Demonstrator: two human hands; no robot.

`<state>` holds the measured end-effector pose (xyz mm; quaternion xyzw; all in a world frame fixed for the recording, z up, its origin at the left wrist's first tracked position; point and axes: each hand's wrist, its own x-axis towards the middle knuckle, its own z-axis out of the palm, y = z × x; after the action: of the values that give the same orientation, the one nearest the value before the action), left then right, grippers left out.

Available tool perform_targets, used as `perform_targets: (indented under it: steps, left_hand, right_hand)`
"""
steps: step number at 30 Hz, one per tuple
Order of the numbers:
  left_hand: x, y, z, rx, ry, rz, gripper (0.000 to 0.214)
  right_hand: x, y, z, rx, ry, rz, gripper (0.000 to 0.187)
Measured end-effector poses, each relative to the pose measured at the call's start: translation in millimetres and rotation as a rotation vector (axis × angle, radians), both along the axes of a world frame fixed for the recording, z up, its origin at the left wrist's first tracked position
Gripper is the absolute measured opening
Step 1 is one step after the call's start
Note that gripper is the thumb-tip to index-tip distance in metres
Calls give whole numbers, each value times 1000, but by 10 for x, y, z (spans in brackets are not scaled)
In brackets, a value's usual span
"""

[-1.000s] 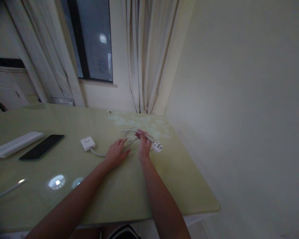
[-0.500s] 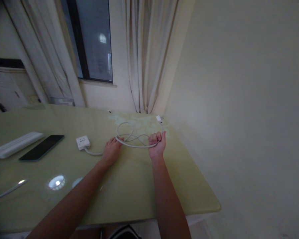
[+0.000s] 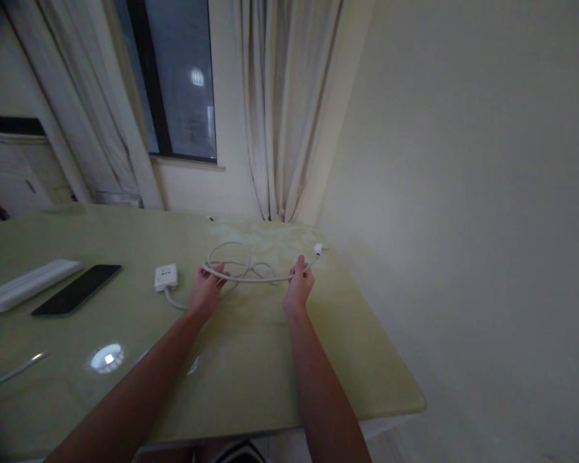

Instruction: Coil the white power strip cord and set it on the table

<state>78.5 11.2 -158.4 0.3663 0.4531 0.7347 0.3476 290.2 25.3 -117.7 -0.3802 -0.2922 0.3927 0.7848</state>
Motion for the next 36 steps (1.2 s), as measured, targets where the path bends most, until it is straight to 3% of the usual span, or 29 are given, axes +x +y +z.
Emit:
perform_targets:
  steps: [5,13,17,23,29,34,36]
  left_hand:
    - [-93,-20,49,-71,-132,50,50]
    - [-268,-170,208,-113,91,60,25]
    - [-354,-81,134,-186,116,123,18]
    - [-547,169,31,-323,76,339,30]
    - [-604,112,49,-357,440,310,41]
    - [-517,-116,60,-309,877,92,32]
    - [-473,-194,77,-298,998,17,20]
  right_hand:
    - [-27,-49,48,31,-5,18,59]
    - [398,63,85,26,175,-93,54]
    - [568,130,91,80,177,-139,48]
    - [621,183,121,218,50,-310,37]
    - [481,103,84,272,-369,-458,28]
    - [407,-51,73,253,-1229,-512,26]
    - [381,-95,86,195,-1421,-480,27]
